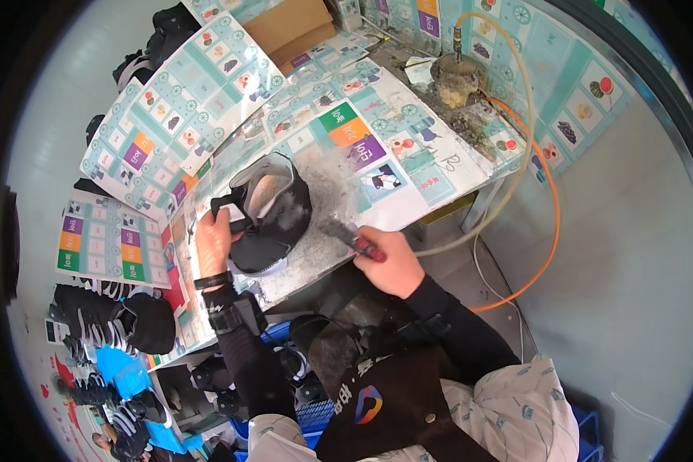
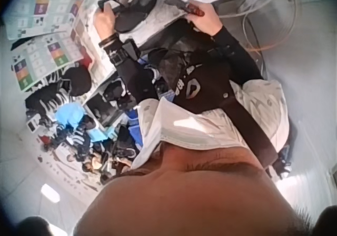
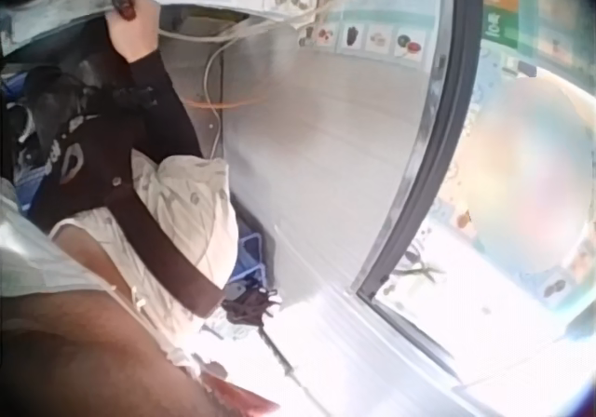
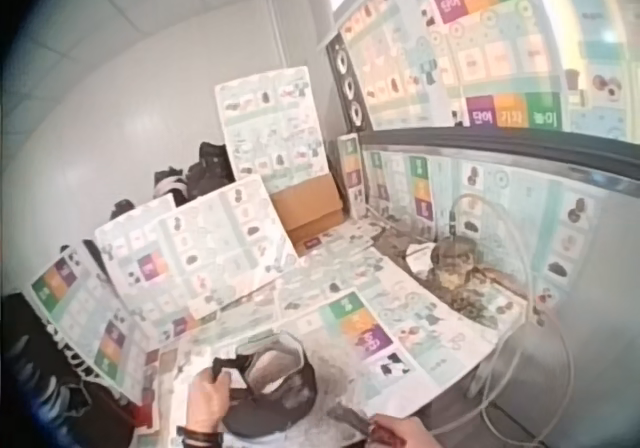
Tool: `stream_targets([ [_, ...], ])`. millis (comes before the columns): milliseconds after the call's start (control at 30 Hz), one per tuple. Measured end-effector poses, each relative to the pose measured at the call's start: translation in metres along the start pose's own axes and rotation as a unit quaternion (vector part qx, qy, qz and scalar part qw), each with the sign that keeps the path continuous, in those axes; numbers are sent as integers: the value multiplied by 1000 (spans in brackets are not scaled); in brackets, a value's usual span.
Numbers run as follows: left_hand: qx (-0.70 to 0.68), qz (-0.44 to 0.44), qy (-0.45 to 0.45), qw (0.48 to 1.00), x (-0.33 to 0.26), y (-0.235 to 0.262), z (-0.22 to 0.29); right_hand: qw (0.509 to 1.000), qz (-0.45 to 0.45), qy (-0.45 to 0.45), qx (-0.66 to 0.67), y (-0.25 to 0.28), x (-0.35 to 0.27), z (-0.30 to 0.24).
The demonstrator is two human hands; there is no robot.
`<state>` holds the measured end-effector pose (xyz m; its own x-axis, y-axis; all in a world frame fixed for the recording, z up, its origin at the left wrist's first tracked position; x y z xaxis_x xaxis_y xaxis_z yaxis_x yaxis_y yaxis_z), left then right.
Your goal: Cleaning and refining the inside of newly manufactured shoes using a handheld air tool and manual inspection.
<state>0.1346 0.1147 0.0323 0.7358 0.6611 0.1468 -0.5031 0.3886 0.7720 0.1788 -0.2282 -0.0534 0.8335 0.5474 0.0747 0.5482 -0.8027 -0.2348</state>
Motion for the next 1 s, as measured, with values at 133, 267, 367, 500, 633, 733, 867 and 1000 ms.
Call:
stream_targets([
  [133,236,-70,-89,965,-14,35,65,997,33,42,63,24,-3,-28],
  [267,268,-76,-214,936,36,49,67,996,-1,45,80,24,-9,-35],
  [367,317,-135,-236,909,59,38,60,997,-54,34,41,0,-19,-36],
  [500,331,-196,-243,890,63,7,57,992,-48,107,-55,-15,-25,-32],
  [633,314,-176,-253,898,55,5,65,983,-132,106,-73,-37,-31,-25],
  [733,328,-180,-261,890,52,6,66,986,-104,95,-89,-34,-32,-17],
  [867,333,-186,-256,888,48,2,69,992,-53,90,-76,-25,-31,-11],
  [1000,334,-197,-233,892,44,6,69,985,-103,74,-120,-39,-32,-7],
])
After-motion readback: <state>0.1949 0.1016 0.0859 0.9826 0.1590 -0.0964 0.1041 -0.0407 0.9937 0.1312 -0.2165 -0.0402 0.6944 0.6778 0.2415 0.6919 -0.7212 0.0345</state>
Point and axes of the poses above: each hand's wrist, its own x-axis towards the middle knuckle, its own y-axis out of the back of the hand, z = x × y, the point moved 7 cm from there along x, towards the middle knuckle, and after that the axes turned 13 degrees about x, right-handed, at the moved point
